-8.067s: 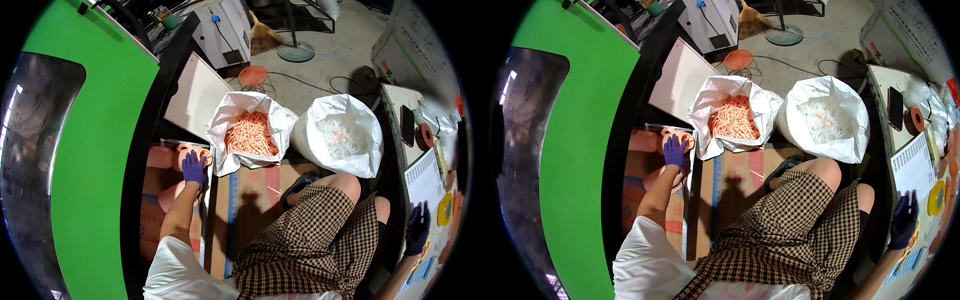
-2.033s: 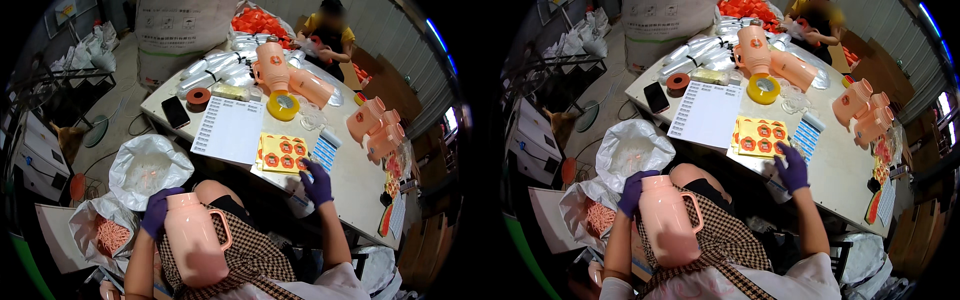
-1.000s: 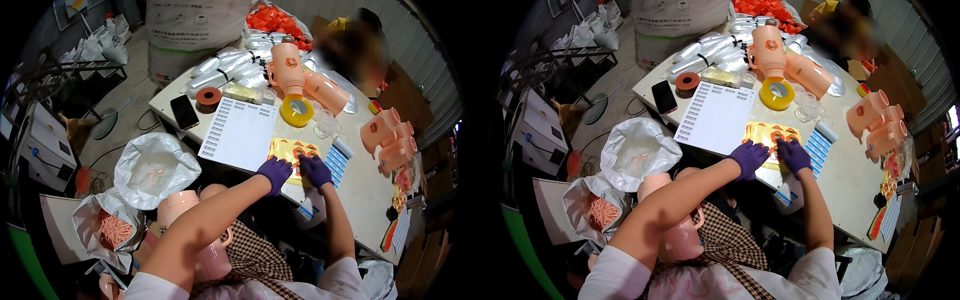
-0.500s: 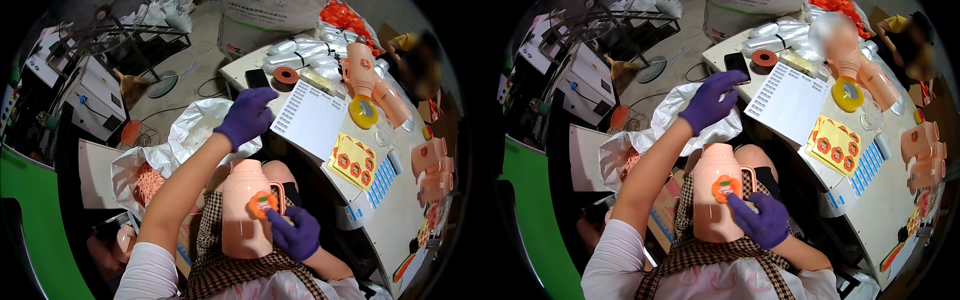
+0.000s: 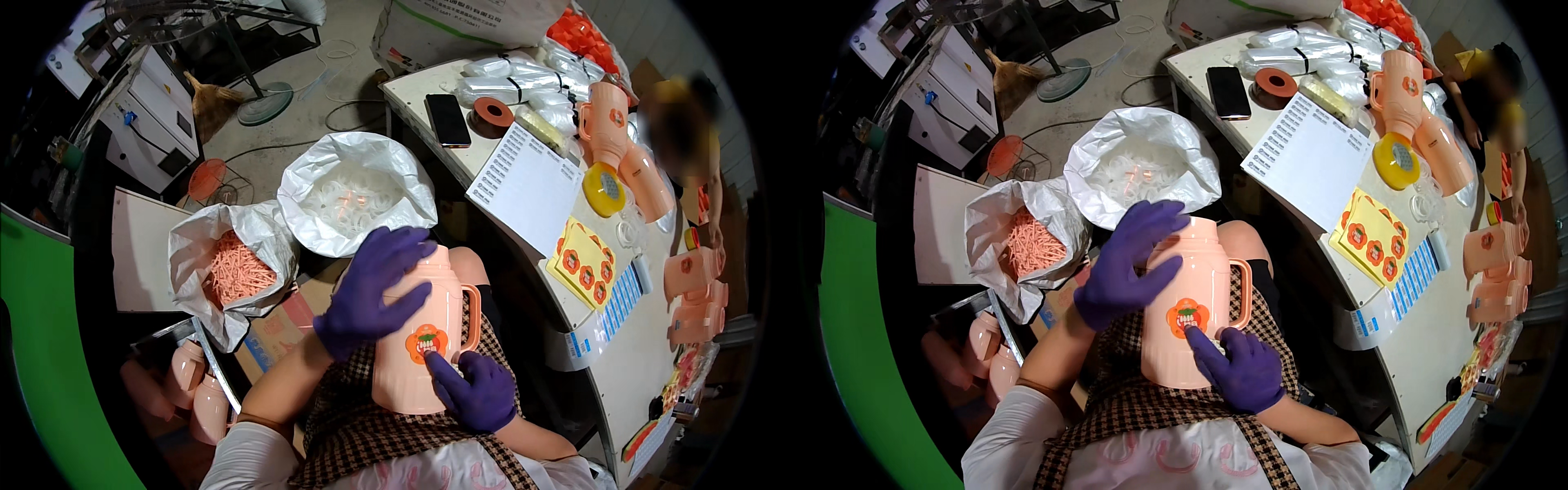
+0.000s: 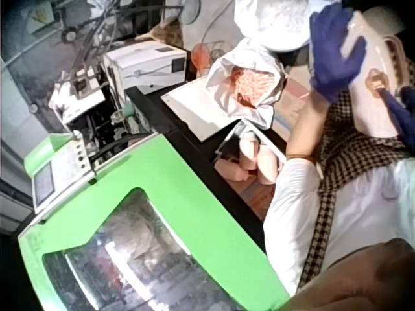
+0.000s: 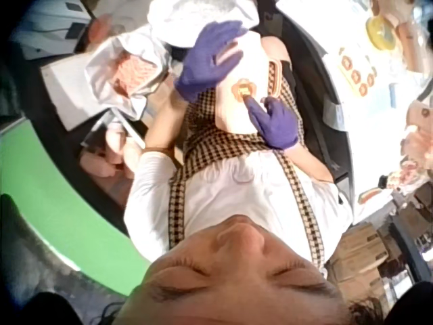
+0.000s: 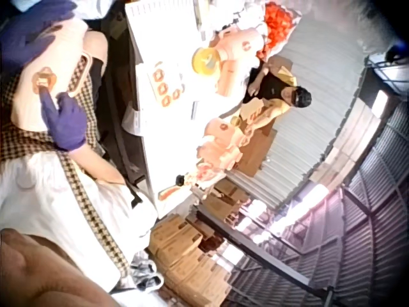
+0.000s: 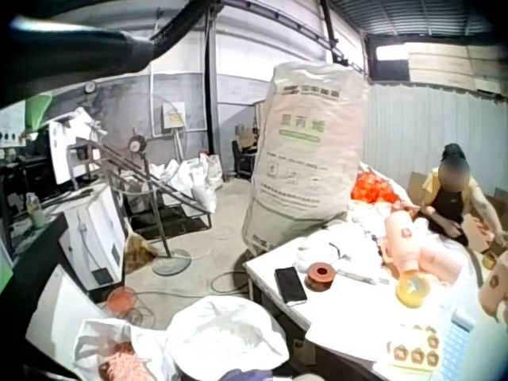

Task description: The person applies stickers to plastic containers and attaches smaller plastic components to them while sitting at a low workstation in a factory.

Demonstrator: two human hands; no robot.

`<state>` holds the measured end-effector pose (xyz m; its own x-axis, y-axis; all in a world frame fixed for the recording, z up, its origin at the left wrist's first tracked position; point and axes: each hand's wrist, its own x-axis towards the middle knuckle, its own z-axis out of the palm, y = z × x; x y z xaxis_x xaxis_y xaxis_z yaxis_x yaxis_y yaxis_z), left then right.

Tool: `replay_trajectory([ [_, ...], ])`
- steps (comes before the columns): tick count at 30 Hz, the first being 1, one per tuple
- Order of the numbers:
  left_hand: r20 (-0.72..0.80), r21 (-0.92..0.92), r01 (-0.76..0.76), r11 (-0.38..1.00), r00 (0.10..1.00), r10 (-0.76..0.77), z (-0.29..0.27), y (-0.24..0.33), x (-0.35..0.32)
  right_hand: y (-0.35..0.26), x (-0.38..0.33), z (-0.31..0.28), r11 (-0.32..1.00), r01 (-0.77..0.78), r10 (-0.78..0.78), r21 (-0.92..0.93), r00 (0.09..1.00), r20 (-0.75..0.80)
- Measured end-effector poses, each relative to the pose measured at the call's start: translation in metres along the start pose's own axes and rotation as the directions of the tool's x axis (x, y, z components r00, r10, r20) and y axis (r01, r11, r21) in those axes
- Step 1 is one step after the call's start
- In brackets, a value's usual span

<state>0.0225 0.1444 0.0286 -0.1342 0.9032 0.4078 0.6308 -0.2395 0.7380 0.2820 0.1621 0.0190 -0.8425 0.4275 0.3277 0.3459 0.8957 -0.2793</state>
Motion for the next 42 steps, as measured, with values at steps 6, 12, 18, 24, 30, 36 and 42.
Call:
replay_trajectory([
  [6,0.154,0.321,-0.076,0.944,0.988,0.027,0.041,0.025,-0.020,-0.008,0.000,-0.005,0.989,0.004,0.008,-0.147,0.997,0.075],
  [12,0.184,0.493,-0.075,0.867,0.983,-0.019,0.044,0.025,-0.024,0.028,-0.001,-0.041,0.756,-0.395,-0.156,0.522,0.666,0.730],
  [18,0.041,-0.043,0.073,0.996,0.997,-0.071,0.010,-0.064,0.015,0.060,-0.037,-0.057,0.531,-0.455,0.206,0.715,0.887,0.412],
  [24,0.221,-0.127,-0.014,0.992,0.974,0.042,0.009,-0.063,0.016,0.086,-0.028,-0.057,0.804,-0.375,0.489,0.461,0.859,-0.153],
  [30,0.173,0.619,0.254,0.743,0.879,-0.444,0.055,-0.029,0.061,0.180,0.022,-0.039,0.861,-0.423,0.501,0.283,0.802,-0.326],
  [36,0.119,0.483,-0.130,0.866,0.990,0.083,0.056,-0.031,0.083,0.305,0.086,-0.021,0.826,-0.561,0.552,0.046,0.790,-0.267],
  [42,0.413,0.234,-0.468,0.852,0.841,0.349,0.129,-0.065,0.171,0.367,0.110,-0.007,0.787,-0.617,0.605,0.008,0.767,-0.214],
])
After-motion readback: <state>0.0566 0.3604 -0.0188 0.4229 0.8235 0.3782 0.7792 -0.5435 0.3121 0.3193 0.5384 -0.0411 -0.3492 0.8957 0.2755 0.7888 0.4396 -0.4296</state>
